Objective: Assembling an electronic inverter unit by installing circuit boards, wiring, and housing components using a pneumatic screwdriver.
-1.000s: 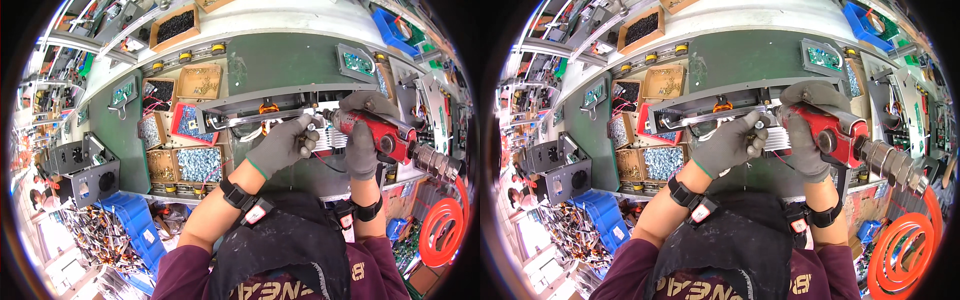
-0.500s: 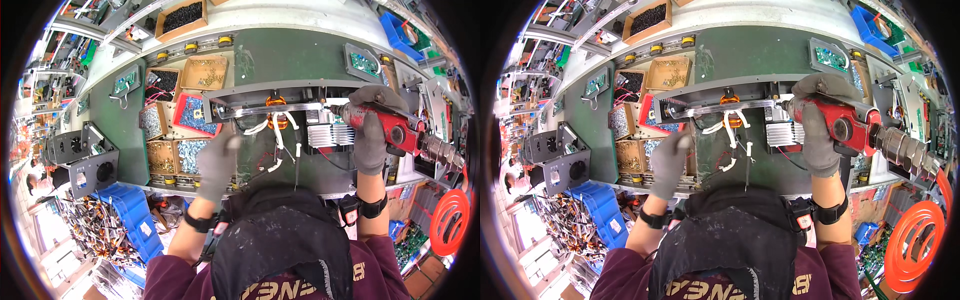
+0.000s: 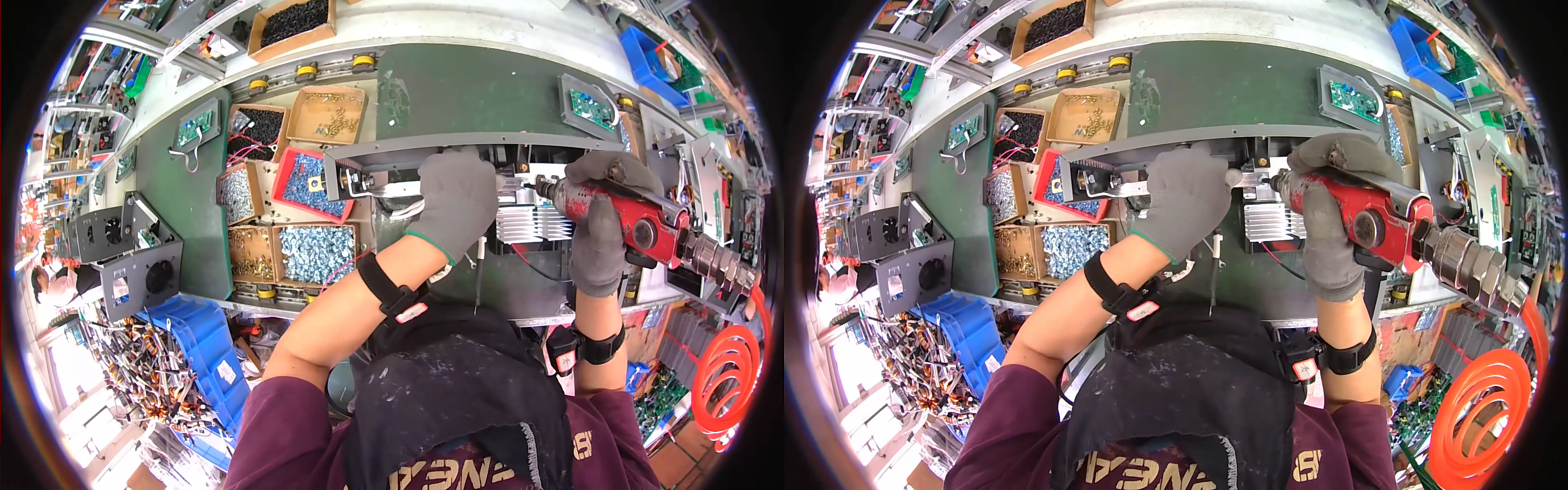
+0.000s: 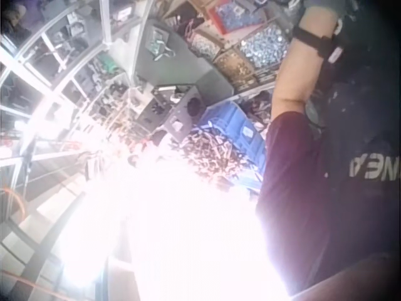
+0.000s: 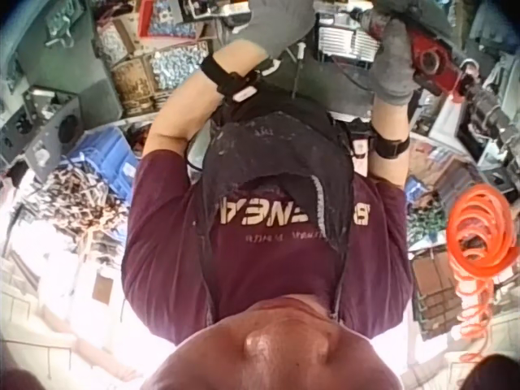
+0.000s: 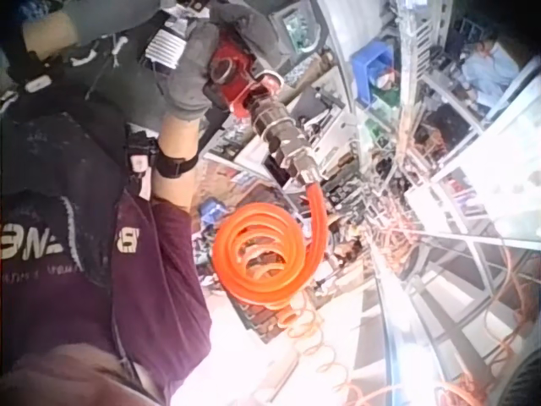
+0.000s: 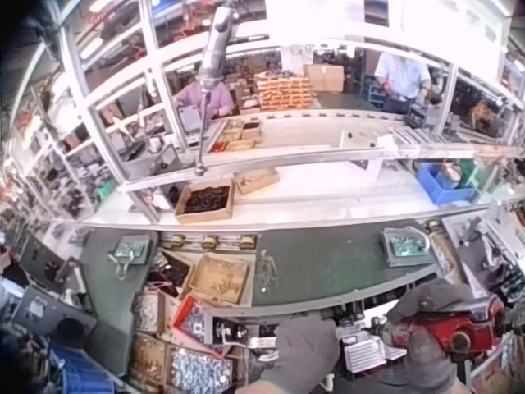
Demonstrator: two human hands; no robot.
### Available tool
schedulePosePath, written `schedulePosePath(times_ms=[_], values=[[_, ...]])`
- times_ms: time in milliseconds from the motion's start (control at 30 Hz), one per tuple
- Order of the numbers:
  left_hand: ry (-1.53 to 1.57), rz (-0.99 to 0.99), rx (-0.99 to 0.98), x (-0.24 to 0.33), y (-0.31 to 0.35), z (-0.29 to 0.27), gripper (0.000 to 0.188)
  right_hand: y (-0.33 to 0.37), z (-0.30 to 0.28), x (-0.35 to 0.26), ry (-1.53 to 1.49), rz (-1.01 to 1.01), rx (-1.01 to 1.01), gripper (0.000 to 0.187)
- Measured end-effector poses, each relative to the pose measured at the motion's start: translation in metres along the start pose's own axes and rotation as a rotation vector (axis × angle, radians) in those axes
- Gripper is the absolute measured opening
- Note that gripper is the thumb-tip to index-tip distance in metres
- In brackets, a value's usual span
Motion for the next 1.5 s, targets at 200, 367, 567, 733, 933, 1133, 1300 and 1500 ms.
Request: schedulePosePath(times_ms=[200,367,567,733,933,1133,1300,1500], values=[[-0.004,-0.084,-0.136,-0.004,-0.007,0.008,0.026,-0.014,0.014,0.011,0.106,0.108,-0.009,0.030],[0.036,-0.075,-0.163,-0.004,-0.005,0.003,0.029,-0.019,0.017,0.026,0.179,0.248,0.015,0.024],[0.022,-0.051,-0.262,-0.006,-0.002,0.008,0.025,-0.008,0.014,0.036,0.078,0.345,0.018,0.026],[1.152,-0.208,-0.309,-0.041,0.033,-0.002,0.025,-0.013,0.015,0.028,0.076,0.352,-0.040,0.025],[1.927,-0.440,-0.712,-0.044,0.073,0.018,0.025,-0.017,0.016,-0.025,-0.172,0.094,0.019,0.030],[2.227,-0.361,-0.923,-0.010,0.091,0.013,0.027,0.008,0.016,-0.068,-0.382,0.065,0.054,0.037],[2.055,-0.435,-0.812,-0.006,0.099,0.009,0.027,0.012,0.013,-0.081,-0.346,0.052,0.076,0.037],[2.040,-0.583,-0.925,0.001,0.106,0.012,0.035,0.016,0.014,-0.087,-0.296,0.002,0.038,0.037]])
Point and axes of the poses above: each hand's wrist, its own y-axis away from the middle knuckle, its own z-axis out of the palm, x = y × z, the point moved 7 cm from there along -y, towards the middle knuckle, and after that the axes turned 10 degrees about -z, right-handed, at the moved point
